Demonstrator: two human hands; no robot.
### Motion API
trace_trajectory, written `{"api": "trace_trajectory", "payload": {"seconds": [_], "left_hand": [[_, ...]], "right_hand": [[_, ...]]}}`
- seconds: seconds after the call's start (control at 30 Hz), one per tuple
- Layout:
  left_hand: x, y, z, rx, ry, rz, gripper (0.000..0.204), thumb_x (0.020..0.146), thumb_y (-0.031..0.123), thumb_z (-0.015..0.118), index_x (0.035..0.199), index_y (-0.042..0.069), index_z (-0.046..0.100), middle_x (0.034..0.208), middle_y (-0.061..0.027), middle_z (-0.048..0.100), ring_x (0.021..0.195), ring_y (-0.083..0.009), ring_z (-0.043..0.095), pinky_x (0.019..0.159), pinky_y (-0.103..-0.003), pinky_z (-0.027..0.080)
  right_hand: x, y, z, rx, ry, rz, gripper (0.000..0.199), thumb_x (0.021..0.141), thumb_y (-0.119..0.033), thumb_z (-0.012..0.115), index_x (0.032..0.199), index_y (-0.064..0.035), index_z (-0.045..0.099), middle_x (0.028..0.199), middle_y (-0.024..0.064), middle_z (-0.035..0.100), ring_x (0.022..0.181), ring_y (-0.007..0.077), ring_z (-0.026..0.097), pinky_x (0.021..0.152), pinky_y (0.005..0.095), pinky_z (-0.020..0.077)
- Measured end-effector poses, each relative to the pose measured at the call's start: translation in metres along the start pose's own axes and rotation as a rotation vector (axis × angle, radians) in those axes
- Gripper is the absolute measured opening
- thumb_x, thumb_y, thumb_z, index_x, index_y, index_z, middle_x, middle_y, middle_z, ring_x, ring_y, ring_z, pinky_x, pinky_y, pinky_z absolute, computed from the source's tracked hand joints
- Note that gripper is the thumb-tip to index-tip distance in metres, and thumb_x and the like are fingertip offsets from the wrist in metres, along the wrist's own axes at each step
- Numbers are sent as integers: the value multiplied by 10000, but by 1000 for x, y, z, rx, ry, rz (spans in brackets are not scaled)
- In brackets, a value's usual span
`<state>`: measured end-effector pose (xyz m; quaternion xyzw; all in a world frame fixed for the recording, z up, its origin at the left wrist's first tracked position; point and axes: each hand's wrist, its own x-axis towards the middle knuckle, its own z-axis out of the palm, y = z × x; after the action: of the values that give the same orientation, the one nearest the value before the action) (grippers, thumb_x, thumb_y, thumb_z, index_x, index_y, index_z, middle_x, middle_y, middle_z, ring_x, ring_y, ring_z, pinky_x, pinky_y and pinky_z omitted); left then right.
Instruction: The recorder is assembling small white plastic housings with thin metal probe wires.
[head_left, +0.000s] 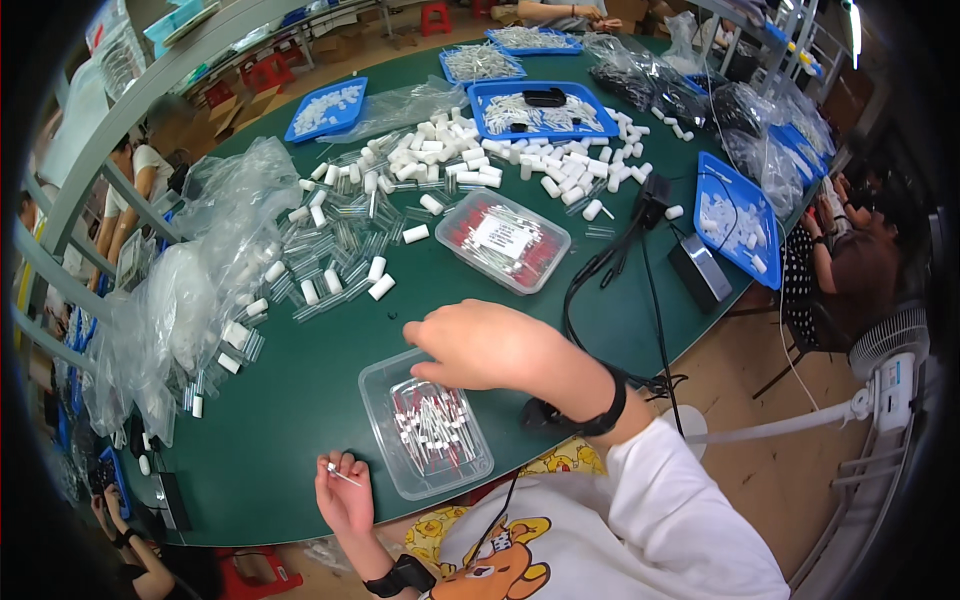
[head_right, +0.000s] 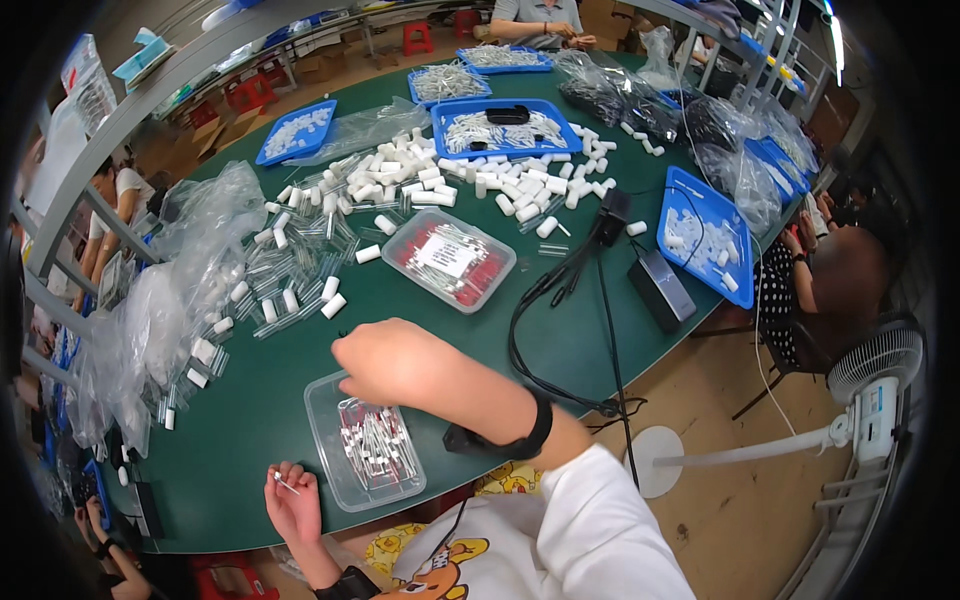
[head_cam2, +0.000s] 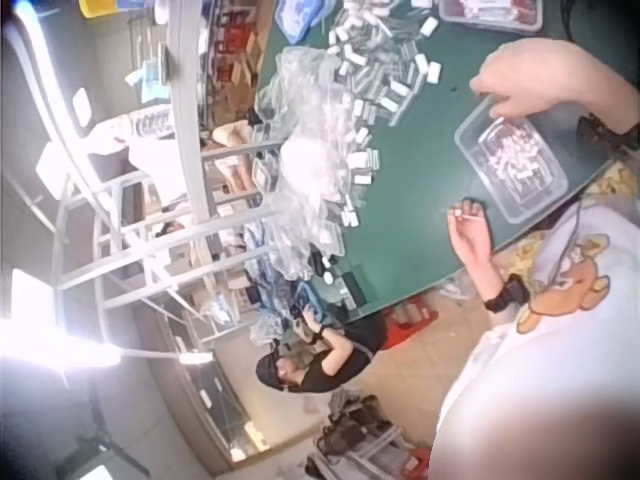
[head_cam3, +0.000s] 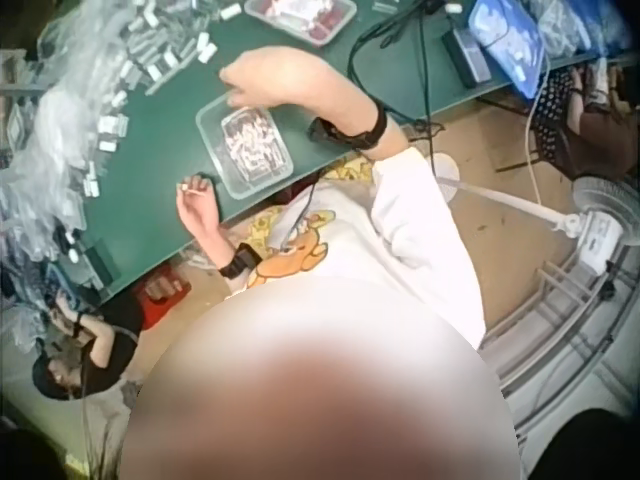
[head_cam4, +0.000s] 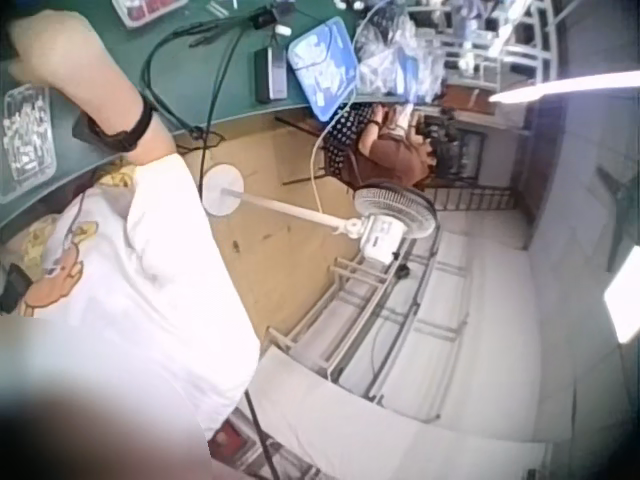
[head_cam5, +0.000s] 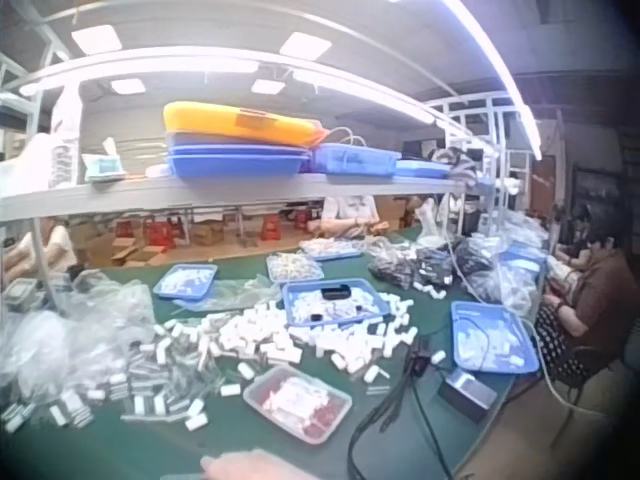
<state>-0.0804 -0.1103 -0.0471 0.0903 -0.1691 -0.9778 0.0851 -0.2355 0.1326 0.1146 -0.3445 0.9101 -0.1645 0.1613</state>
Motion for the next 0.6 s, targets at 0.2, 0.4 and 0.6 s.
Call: {"api": "trace_trajectory", "payload": {"seconds": [0.2, 0.4, 0.6], "left_hand": [[-2, -1, 3, -4, -15, 3, 47, 912, 105, 482, 880, 73, 469, 773, -15, 406, 733, -128, 414, 721, -291, 368], [-2, -3, 4, 27, -13, 3, 49, 910, 112, 497, 886, 75, 476, 769, -12, 406, 729, -124, 414, 723, -289, 367], [0, -3, 4, 50, -26, -2, 47, 910, 113, 501, 892, 74, 480, 769, -9, 406, 729, -121, 412, 722, -287, 361]], "right_hand": [[-35, 26, 67, -22, 305, 316, 334, 825, -244, 596, 1036, 9, 545, 1098, 207, 523, 1093, 349, 484, 874, 429, 423], [-51, 44, 138, -35, 315, 309, 615, 862, -323, 559, 1365, -72, 312, 1398, 283, 240, 1291, 493, 212, 1057, 535, 219], [-53, 44, 167, -68, 604, 256, 659, 854, -383, 549, 1397, -103, 302, 1408, 270, 235, 1310, 457, 200, 1072, 548, 153]]}}
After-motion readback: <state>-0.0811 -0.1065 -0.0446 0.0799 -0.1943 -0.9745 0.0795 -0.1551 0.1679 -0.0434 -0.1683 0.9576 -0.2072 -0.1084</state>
